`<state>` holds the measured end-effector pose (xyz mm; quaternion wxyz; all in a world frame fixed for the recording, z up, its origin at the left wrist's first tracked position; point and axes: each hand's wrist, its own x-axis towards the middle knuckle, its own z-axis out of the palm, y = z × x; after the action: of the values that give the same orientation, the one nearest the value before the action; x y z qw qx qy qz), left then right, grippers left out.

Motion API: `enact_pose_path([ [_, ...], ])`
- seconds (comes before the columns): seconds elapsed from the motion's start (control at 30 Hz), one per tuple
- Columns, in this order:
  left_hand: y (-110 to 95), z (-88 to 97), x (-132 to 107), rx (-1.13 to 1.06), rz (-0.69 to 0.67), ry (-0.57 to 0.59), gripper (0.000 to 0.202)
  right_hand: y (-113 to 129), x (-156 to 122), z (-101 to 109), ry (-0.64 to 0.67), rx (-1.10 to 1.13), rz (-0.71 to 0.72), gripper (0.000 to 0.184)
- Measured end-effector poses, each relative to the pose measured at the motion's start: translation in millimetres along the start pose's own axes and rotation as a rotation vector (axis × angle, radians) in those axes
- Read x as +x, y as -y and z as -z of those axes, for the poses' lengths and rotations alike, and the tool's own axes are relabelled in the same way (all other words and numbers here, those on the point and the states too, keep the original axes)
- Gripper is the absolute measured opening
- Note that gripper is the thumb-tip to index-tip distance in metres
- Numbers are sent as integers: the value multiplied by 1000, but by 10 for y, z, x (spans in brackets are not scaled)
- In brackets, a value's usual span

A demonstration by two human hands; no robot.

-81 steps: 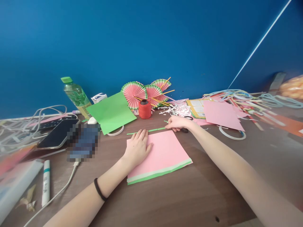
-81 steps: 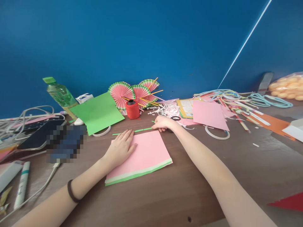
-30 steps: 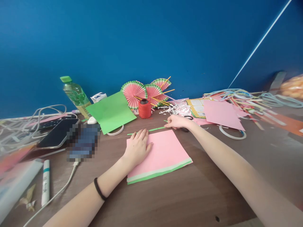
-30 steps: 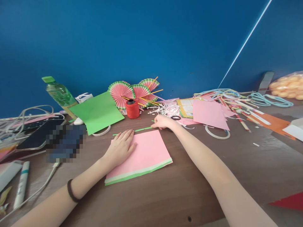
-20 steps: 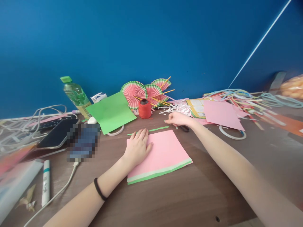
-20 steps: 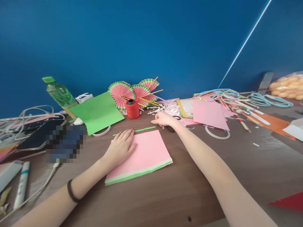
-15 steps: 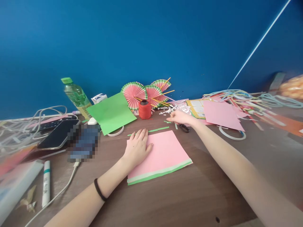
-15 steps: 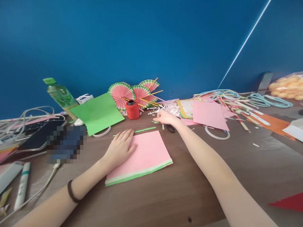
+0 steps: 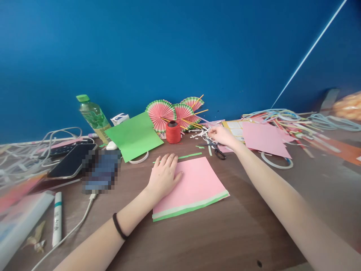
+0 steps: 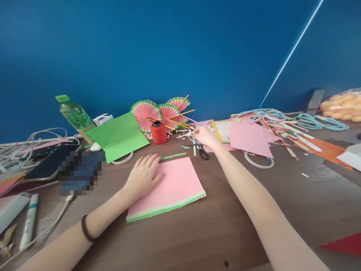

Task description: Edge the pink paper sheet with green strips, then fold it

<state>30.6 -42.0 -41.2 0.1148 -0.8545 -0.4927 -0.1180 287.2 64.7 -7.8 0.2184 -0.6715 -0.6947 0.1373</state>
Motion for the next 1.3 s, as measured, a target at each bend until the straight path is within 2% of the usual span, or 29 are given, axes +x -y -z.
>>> enact_pose_path([
  [0.1,17,-3,8,12,-6,-9,44,-128,48,18,-66,-15,-39,22],
  [0.23,96,55,67,71,15,6,34,-257,83,9,-47,-16,-53,21],
  [0.43,467,284,148,245,277,111,25,-280,111,-43,28,14,-33,18],
  [0.53,653,333,132,279,372,220,25,-272,118,-38,36,18,-34,18],
  [0.63,745,320,110,284,398,314,25,-255,117,-24,42,12,-28,16],
  [0.73,782,300,119,269,389,350,25,-218,103,1,47,4,-24,14],
  [0.87,893,320,169,36,365,333,22,-160,54,74,58,-17,-29,13],
  [1.03,1103,403,214,-355,508,166,16,-130,-21,193,115,-48,-82,10],
  [1.13,1169,440,218,-568,588,108,11,-128,-42,244,149,-49,-102,11],
  [1.3,1193,417,205,-818,603,52,15,-107,-55,276,189,-47,-110,14],
])
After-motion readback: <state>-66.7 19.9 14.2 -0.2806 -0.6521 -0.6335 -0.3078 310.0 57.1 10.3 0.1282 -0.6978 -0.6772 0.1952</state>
